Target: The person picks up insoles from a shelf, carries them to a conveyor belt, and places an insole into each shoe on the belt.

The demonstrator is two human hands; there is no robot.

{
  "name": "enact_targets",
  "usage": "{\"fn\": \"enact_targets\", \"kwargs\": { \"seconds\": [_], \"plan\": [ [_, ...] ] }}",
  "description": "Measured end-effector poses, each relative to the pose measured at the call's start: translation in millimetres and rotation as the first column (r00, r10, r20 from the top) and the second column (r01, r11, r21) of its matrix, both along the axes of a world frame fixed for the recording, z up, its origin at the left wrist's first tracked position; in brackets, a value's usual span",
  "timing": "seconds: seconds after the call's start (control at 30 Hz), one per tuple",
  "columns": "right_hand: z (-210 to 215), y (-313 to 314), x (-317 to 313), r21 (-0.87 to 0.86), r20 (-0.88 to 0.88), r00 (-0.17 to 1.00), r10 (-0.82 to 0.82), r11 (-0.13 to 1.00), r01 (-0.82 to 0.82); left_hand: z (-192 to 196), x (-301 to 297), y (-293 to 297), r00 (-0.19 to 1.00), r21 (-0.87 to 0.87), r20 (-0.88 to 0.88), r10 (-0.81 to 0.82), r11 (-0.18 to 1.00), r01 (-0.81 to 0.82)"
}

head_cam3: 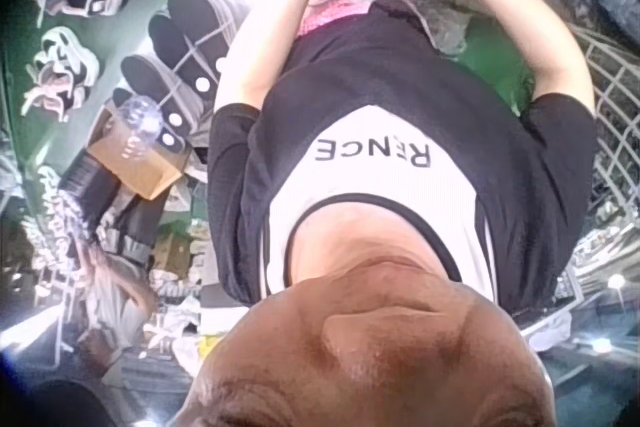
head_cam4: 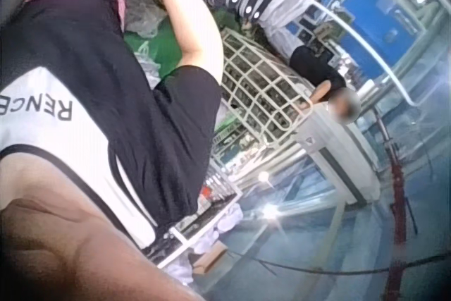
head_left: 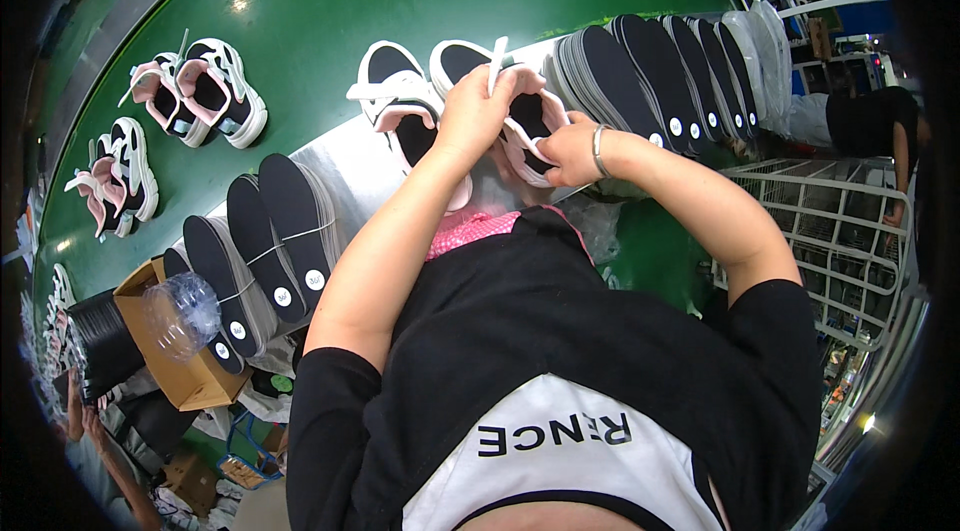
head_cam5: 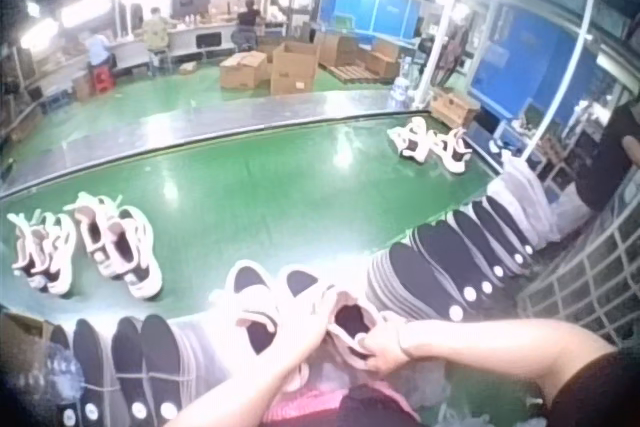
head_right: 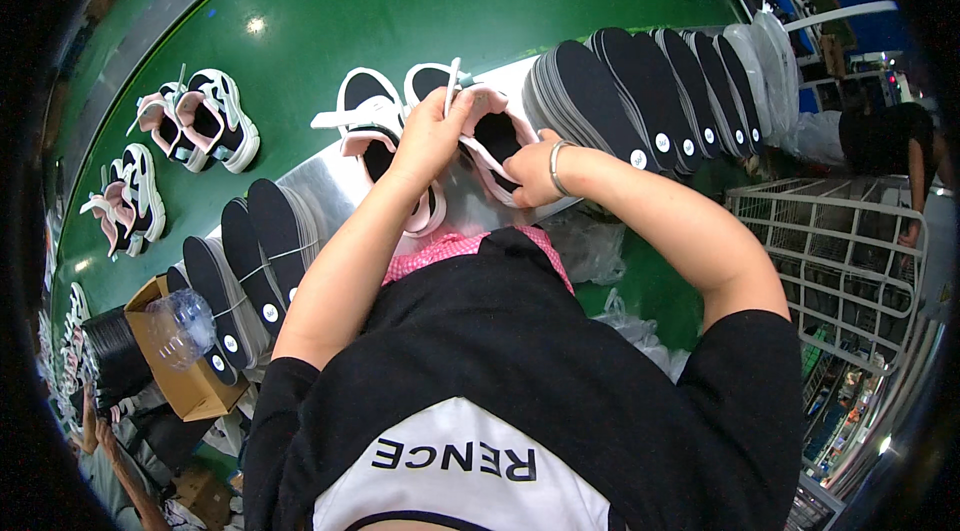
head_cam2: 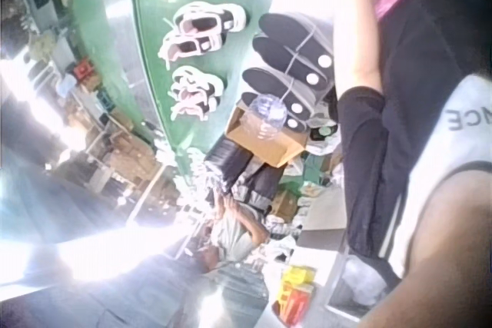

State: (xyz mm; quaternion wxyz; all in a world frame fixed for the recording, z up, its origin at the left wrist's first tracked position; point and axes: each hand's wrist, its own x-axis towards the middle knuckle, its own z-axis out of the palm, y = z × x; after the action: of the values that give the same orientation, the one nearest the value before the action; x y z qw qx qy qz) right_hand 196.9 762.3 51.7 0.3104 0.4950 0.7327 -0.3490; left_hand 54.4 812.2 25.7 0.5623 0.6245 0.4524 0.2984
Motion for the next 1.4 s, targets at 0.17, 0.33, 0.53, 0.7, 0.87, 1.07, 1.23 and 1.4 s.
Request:
{"fn": "enact_targets", "kwargs": {
  "seconds": [0.17, 0.33, 0.53, 0.7, 0.87, 1.07, 1.23, 1.4],
  "plan": [
    [4, -4, 19, 0.589, -0.487, 0.873, -0.04, 0.723, 0.361, -30, 9, 9, 0.998, -0.038, 0.044, 0.051, 0.998, -0.049],
    [24, -6, 23, 0.553, -0.528, 0.849, -0.012, 0.754, 0.355, -44, 10, 10, 0.996, -0.001, -0.077, 0.043, 0.999, -0.043],
    [-7, 14, 7, 0.836, -0.328, 0.939, 0.1, 0.493, 0.239, -43, 11, 17, 0.993, -0.297, 0.116, 0.007, 0.955, 0.028],
    [-32, 31, 15, 0.886, -0.336, 0.918, 0.209, 0.4, 0.233, -38, 13, 17, 0.995, -0.341, 0.073, 0.068, 0.939, -0.039],
    [-12, 33, 20, -0.014, -0.88, 0.314, -0.357, 0.679, 0.734, -45, 19, 19, 0.996, -0.312, 0.072, 0.048, 0.95, -0.024],
    [7, 14, 36, -0.119, -0.869, 0.154, -0.47, 0.501, 0.857, -16, 17, 3, 0.973, 0.451, 0.02, 0.229, 0.867, -0.213],
    [34, -10, 1, 0.155, -0.876, 0.391, -0.283, 0.602, 0.783, 28, -17, -28, 0.992, 0.337, 0.039, -0.118, 0.936, 0.098],
    [17, -34, 11, 0.153, -0.766, 0.488, -0.418, 0.619, 0.771, 45, -97, -40, 0.971, 0.417, 0.049, 0.234, 0.879, -0.233]
  ]
}}
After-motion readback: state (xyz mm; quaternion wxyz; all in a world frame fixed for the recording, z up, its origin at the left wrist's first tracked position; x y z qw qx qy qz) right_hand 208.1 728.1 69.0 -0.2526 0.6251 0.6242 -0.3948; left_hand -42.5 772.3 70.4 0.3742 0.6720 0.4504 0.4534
